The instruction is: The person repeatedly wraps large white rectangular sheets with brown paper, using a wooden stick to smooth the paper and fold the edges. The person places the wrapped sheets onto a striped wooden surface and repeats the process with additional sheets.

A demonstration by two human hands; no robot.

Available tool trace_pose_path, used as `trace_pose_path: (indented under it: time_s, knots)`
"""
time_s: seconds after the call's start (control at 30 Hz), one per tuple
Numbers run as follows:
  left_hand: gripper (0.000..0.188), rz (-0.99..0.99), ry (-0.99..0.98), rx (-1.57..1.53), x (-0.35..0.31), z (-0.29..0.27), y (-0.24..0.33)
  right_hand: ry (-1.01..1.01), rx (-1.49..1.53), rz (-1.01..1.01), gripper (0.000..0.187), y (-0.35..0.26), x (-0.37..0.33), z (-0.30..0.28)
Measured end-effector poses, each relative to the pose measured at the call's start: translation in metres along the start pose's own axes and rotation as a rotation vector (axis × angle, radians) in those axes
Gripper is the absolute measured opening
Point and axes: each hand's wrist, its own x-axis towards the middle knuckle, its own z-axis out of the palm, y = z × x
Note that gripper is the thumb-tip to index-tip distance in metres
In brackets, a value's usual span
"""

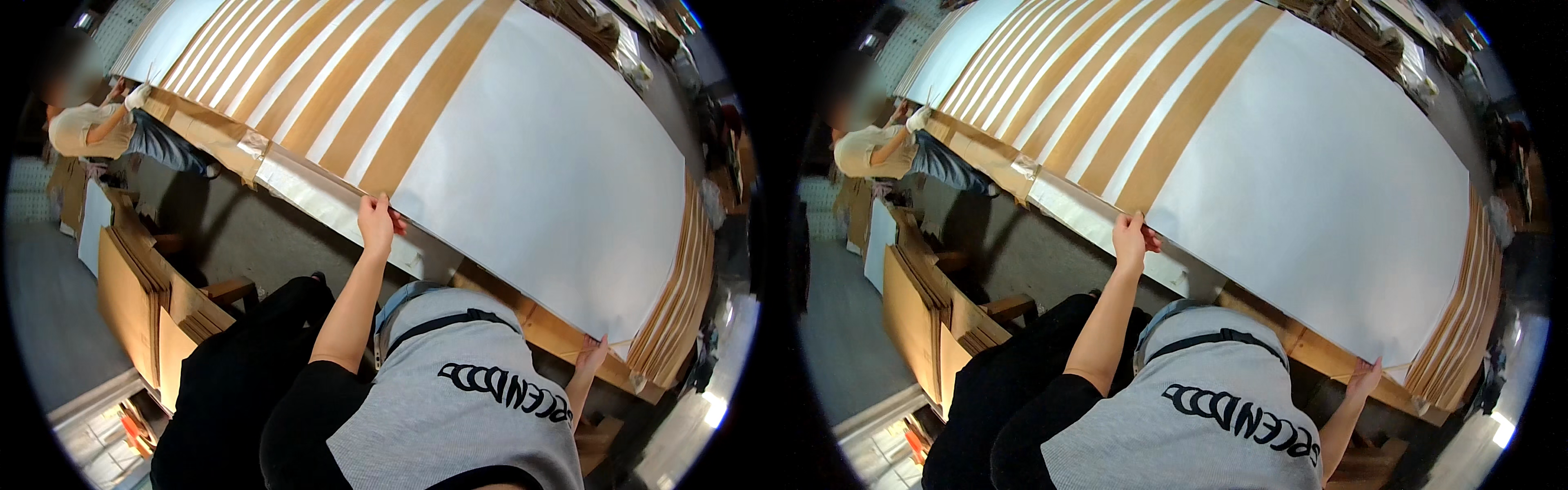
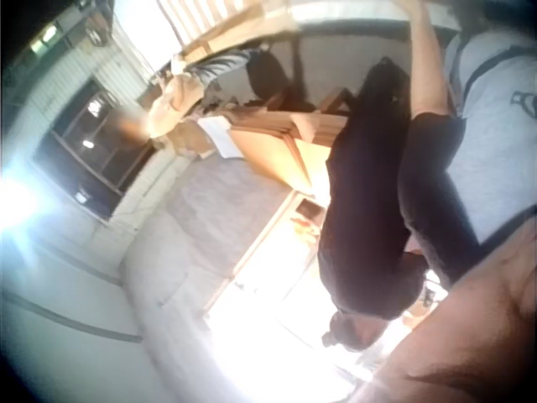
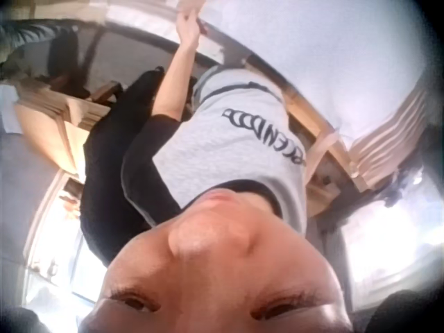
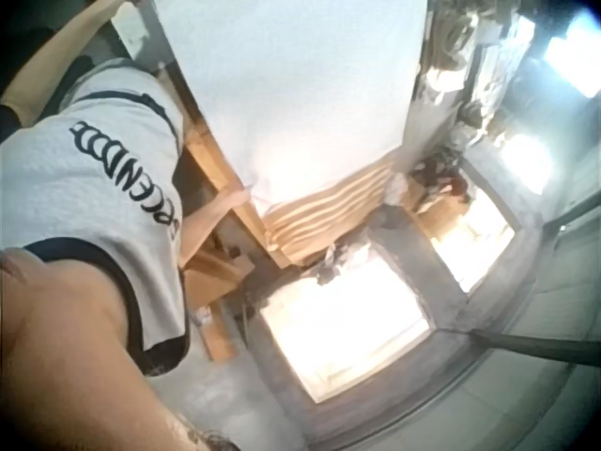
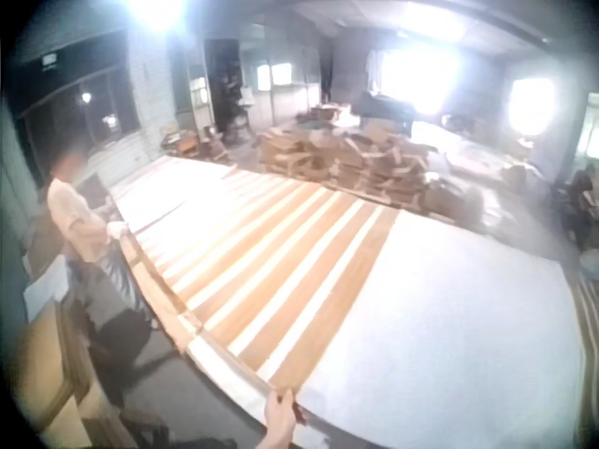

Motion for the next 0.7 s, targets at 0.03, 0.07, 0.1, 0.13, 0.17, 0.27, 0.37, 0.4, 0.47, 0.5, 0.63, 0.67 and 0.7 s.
trace_pose_path:
  time_s: [0.03, 0.07, 0.1, 0.13, 0.17, 0.27, 0.37, 0.4, 0.47, 0.5, 0.63, 0.67, 0.7]
  knots:
    - [0.023, 0.005, 0.001, -0.006, 0.001, 0.003, 0.0, -0.012, 0.002, -0.012, 0.039, 0.002, 0.002, -0.003]
    - [0.023, 0.003, 0.013, 0.028, 0.0, 0.004, 0.003, 0.01, 0.005, -0.01, 0.039, 0.003, 0.001, -0.001]
    - [0.024, -0.005, 0.025, 0.062, -0.002, 0.002, 0.008, 0.035, 0.0, -0.008, 0.04, 0.001, 0.001, 0.005]
    - [0.024, -0.015, 0.032, 0.094, -0.005, -0.002, 0.009, 0.041, -0.018, -0.004, 0.04, 0.001, 0.001, 0.009]
    - [0.024, 0.235, 0.151, 0.251, -0.005, -0.006, 0.001, 0.056, -0.029, -0.005, 0.04, 0.002, 0.002, 0.008]
    - [0.021, 0.839, 0.326, 0.664, -0.033, 0.015, 0.011, 0.057, 0.009, -0.005, 0.038, 0.004, 0.009, 0.0]
    - [0.023, 1.186, -0.238, 0.796, -0.049, 0.033, 0.021, 0.102, -0.053, -0.008, 0.034, 0.001, -0.005, 0.019]
    - [0.022, 1.177, -0.376, 0.834, -0.051, 0.036, 0.018, 0.097, -0.047, -0.024, 0.033, 0.001, -0.007, 0.019]
    - [0.02, 1.176, -0.644, 0.9, -0.054, 0.043, 0.016, 0.113, -0.038, -0.049, 0.031, 0.001, -0.01, 0.023]
    - [0.019, 1.208, -0.681, 0.962, -0.05, 0.043, 0.013, 0.134, -0.039, -0.053, 0.03, 0.0, -0.013, 0.026]
    - [0.021, 1.182, -0.718, 0.929, -0.046, 0.042, 0.002, 0.11, -0.031, -0.075, 0.029, 0.005, -0.016, 0.019]
    - [0.021, 1.162, -0.72, 0.925, -0.046, 0.041, 0.002, 0.092, -0.019, -0.074, 0.028, 0.005, -0.017, 0.023]
    - [0.021, 1.141, -0.719, 0.921, -0.046, 0.04, 0.002, 0.073, -0.007, -0.074, 0.028, 0.005, -0.018, 0.023]
